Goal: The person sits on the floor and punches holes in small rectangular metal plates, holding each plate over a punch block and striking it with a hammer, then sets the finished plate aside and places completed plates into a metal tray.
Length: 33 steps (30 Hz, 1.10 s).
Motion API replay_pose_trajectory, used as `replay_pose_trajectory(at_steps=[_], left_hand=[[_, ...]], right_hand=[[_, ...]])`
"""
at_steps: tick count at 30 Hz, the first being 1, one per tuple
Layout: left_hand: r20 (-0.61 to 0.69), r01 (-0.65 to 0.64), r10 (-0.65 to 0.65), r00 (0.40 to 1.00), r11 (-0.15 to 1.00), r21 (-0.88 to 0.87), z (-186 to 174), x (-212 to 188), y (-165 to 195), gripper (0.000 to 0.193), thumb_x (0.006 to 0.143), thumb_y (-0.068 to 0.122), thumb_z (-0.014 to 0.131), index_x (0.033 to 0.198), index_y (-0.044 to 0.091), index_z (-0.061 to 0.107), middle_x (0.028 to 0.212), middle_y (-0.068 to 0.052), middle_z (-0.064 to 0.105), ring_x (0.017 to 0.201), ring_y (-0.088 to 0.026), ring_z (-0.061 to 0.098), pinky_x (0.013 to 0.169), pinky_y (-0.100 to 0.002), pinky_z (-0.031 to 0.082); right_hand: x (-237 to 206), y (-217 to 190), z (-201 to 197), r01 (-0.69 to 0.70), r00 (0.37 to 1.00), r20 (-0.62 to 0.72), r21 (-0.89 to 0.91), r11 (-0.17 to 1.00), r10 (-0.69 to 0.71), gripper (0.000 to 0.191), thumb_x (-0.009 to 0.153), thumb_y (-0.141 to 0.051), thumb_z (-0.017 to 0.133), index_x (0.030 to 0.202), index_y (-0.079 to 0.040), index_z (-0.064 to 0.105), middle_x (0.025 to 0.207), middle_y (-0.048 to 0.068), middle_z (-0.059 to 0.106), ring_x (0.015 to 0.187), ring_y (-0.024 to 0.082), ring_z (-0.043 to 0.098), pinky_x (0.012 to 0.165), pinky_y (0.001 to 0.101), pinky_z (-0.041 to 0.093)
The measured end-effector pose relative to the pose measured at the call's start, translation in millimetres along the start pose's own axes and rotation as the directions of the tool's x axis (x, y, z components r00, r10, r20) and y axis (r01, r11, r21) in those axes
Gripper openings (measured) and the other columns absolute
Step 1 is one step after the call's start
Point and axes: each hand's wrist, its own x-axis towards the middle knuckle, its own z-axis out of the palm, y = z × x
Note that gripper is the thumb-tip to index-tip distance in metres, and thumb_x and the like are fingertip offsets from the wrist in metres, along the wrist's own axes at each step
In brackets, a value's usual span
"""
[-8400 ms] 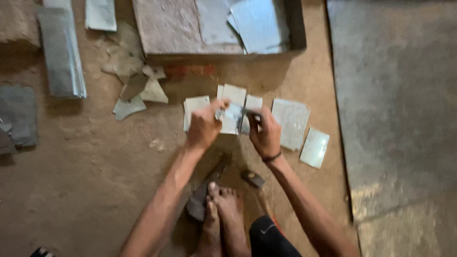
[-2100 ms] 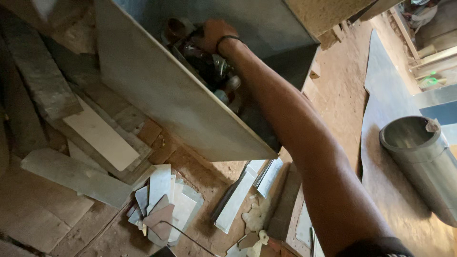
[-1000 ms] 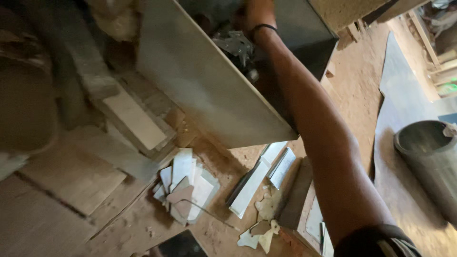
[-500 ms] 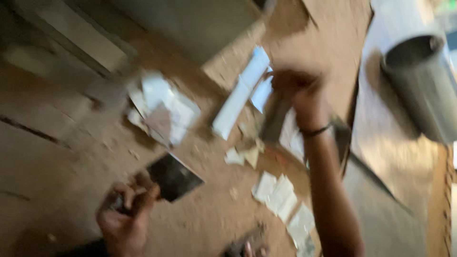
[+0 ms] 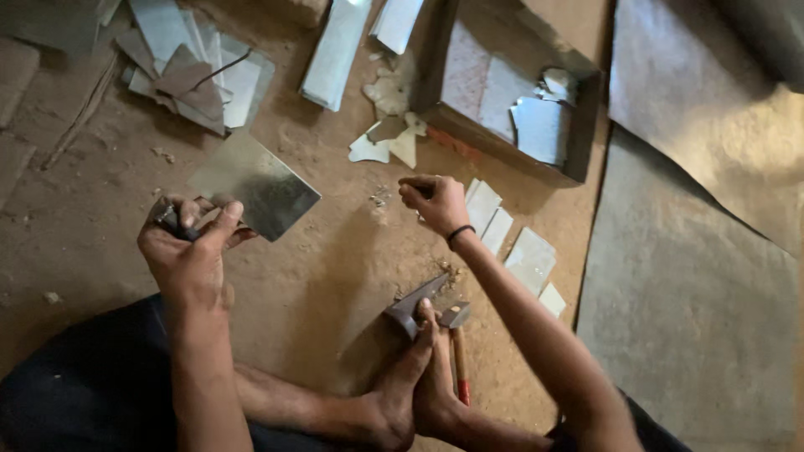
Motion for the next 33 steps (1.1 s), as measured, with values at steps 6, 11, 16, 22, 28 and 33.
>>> replay_pose_trajectory(at_steps=[6, 11, 16, 22, 28, 33], left_hand=[[0.048, 0.023, -0.022, 0.999, 0.999, -0.031, 10.6, -3.4, -8.2, 0.038, 0.091, -0.011, 0.072, 0.085, 0.014, 0.044, 0.091, -0.007, 0.065, 0.076, -0.018, 0.069, 0.065, -0.039, 0.063], [0.045, 0.040, -0.042, 0.998, 0.998, 0.053, 1.6, 4.3, -36.3, 0.037, 0.087, -0.011, 0.072, 0.082, 0.013, 0.044, 0.089, -0.002, 0.062, 0.077, -0.016, 0.069, 0.060, -0.036, 0.064], [0.114, 0.068, -0.087, 0.990, 0.985, 0.158, 6.2, 8.5, -75.6, 0.037, 0.084, -0.008, 0.075, 0.079, 0.012, 0.045, 0.086, -0.002, 0.063, 0.071, -0.013, 0.066, 0.057, -0.033, 0.061], [0.325, 0.114, -0.265, 0.908, 0.902, 0.417, 51.9, -23.5, -141.0, 0.030, 0.083, -0.002, 0.077, 0.076, 0.013, 0.052, 0.076, 0.004, 0.057, 0.066, -0.008, 0.059, 0.056, -0.029, 0.059], [0.445, -0.222, -0.297, 0.845, 0.563, 0.796, 95.7, -44.0, -182.3, 0.029, 0.076, 0.008, 0.077, 0.075, 0.005, 0.049, 0.063, -0.009, 0.049, 0.060, -0.018, 0.047, 0.058, -0.037, 0.047], [0.434, -0.223, -0.445, 0.784, 0.450, 0.865, 115.4, -42.9, -198.8, 0.030, 0.072, 0.015, 0.079, 0.075, 0.007, 0.051, 0.061, -0.006, 0.049, 0.056, -0.016, 0.047, 0.057, -0.036, 0.044]], right_hand=[[-8.5, -29.2, -32.8, -0.085, 0.993, 0.095, 0.177, 0.980, 0.068, 0.022, 0.089, -0.015, 0.074, 0.104, 0.000, 0.078, 0.087, 0.005, 0.080, 0.071, 0.010, 0.077, 0.065, 0.0261, 0.064], [-14.7, -65.4, -34.0, 0.033, 0.996, 0.089, -0.008, 0.999, -0.032, 0.019, 0.089, -0.018, 0.079, 0.096, 0.000, 0.080, 0.079, 0.006, 0.078, 0.064, 0.010, 0.073, 0.060, 0.0284, 0.061], [-52.9, -99.4, -116.0, 0.141, 0.968, 0.247, -0.364, 0.921, -0.051, 0.019, 0.086, -0.022, 0.078, 0.100, -0.011, 0.082, 0.091, 0.003, 0.080, 0.073, 0.012, 0.077, 0.069, 0.0277, 0.064], [-144.2, -75.5, -215.7, 0.084, 0.977, 0.215, -0.372, 0.925, -0.002, 0.018, 0.086, -0.014, 0.077, 0.103, -0.013, 0.082, 0.098, 0.003, 0.081, 0.081, 0.014, 0.079, 0.073, 0.0303, 0.062], [-171.1, 38.0, -114.3, -0.113, 0.981, -0.154, 0.028, 0.993, 0.116, 0.020, 0.082, -0.013, 0.085, 0.101, -0.007, 0.082, 0.091, 0.008, 0.081, 0.077, 0.011, 0.075, 0.070, 0.0265, 0.061], [-176.1, 107.0, -40.1, -0.113, 0.969, -0.207, 0.122, 0.986, 0.137, 0.015, 0.080, -0.015, 0.086, 0.092, -0.007, 0.081, 0.085, 0.006, 0.078, 0.073, 0.012, 0.074, 0.065, 0.0260, 0.059]])
